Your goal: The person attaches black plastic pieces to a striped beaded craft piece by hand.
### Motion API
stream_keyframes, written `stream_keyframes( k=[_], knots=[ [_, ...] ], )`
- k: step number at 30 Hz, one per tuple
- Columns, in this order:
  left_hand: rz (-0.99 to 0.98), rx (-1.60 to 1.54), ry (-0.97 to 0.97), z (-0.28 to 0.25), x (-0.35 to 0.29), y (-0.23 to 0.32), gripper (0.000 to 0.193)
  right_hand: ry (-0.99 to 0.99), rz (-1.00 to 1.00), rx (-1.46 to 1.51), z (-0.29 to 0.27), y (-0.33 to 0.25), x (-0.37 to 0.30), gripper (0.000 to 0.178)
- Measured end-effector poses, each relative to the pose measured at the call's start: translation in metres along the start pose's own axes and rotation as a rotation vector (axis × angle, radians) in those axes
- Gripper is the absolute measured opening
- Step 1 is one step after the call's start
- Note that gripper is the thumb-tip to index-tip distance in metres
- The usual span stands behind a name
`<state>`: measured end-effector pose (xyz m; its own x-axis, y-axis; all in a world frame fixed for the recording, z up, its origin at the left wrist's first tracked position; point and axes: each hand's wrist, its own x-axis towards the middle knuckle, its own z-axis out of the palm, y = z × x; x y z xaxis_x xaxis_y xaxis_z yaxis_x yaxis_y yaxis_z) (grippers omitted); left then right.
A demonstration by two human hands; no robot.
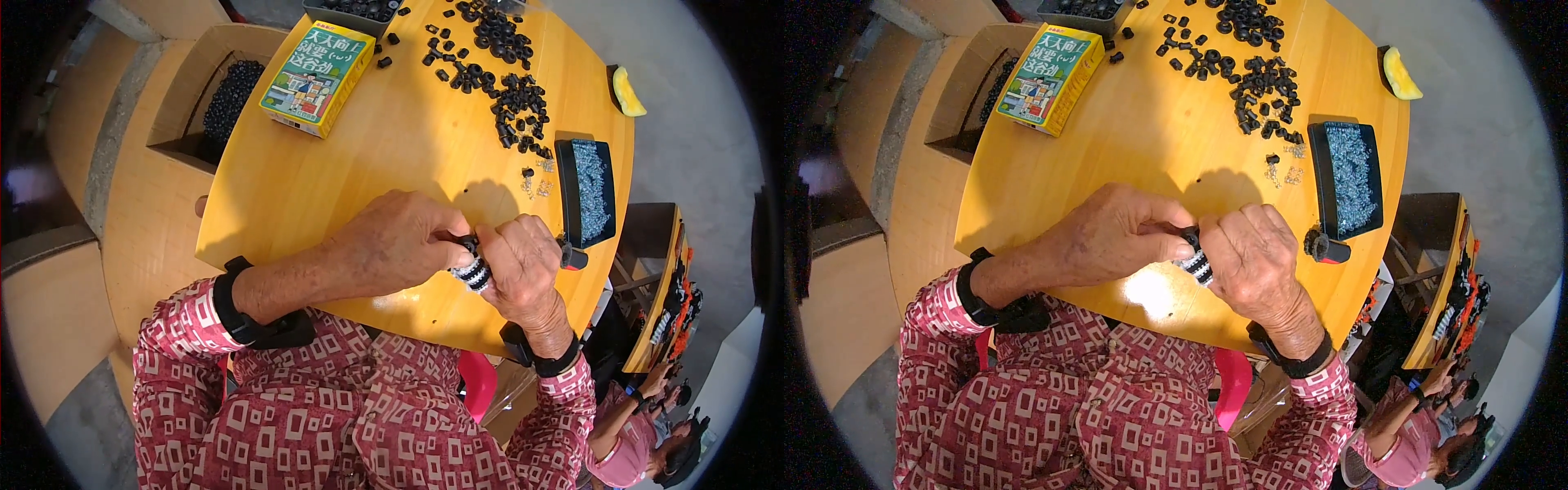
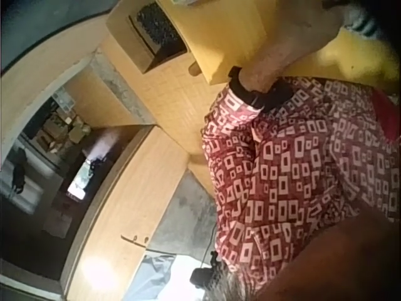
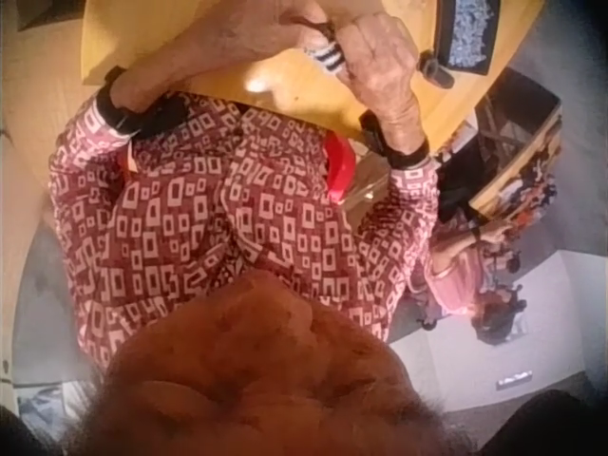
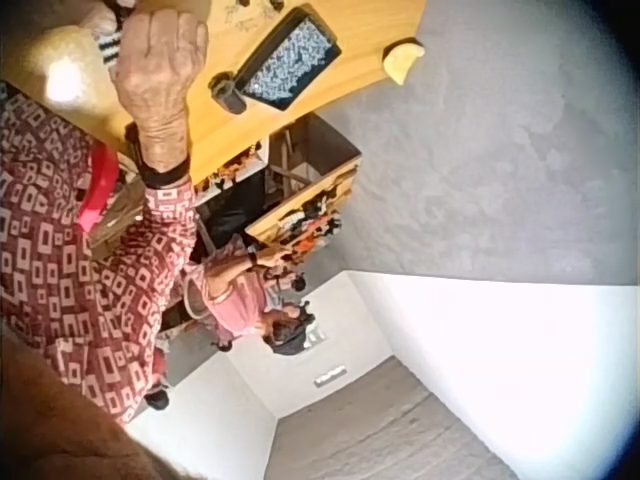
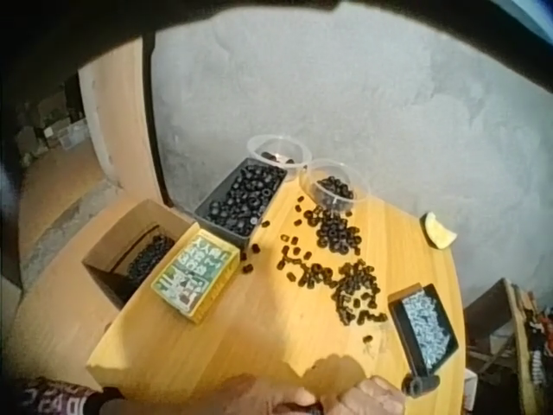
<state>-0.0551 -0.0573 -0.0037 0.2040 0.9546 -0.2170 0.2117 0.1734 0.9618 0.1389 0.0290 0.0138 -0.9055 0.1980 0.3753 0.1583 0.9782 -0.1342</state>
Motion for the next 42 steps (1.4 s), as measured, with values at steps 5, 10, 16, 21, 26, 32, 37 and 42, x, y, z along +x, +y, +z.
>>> stream_keyframes(
  k=[5,10,16,21,26,32,37,42],
  knots=[
    [-0.038,0.039,0.030,0.000,0.000,0.002,0.019,-0.006,-0.035,-0.007,0.000,-0.001,0.003,0.026],
    [-0.044,-0.025,0.045,0.000,0.000,-0.001,0.018,-0.036,-0.033,-0.011,0.001,0.001,0.004,0.026],
    [-0.092,-0.241,0.015,0.003,0.000,-0.011,0.014,-0.002,0.008,-0.032,0.000,-0.003,0.005,0.036],
    [-0.042,-0.385,0.066,0.009,-0.003,-0.015,0.013,-0.039,0.038,0.028,-0.006,-0.001,0.006,0.041],
    [-0.008,-0.469,0.081,0.010,-0.007,-0.012,0.016,-0.017,0.051,0.035,-0.008,-0.002,0.007,0.046],
    [-0.029,-0.487,0.139,0.011,-0.008,-0.016,0.020,0.119,0.316,0.392,-0.029,-0.012,0.015,0.041],
    [-0.032,-0.565,0.082,0.007,-0.004,-0.007,0.023,0.458,0.715,1.002,-0.098,-0.099,0.052,0.022],
    [-0.006,-0.573,0.118,0.004,-0.003,-0.009,0.023,0.553,0.827,1.169,-0.079,-0.116,0.062,0.018]
  ],
)
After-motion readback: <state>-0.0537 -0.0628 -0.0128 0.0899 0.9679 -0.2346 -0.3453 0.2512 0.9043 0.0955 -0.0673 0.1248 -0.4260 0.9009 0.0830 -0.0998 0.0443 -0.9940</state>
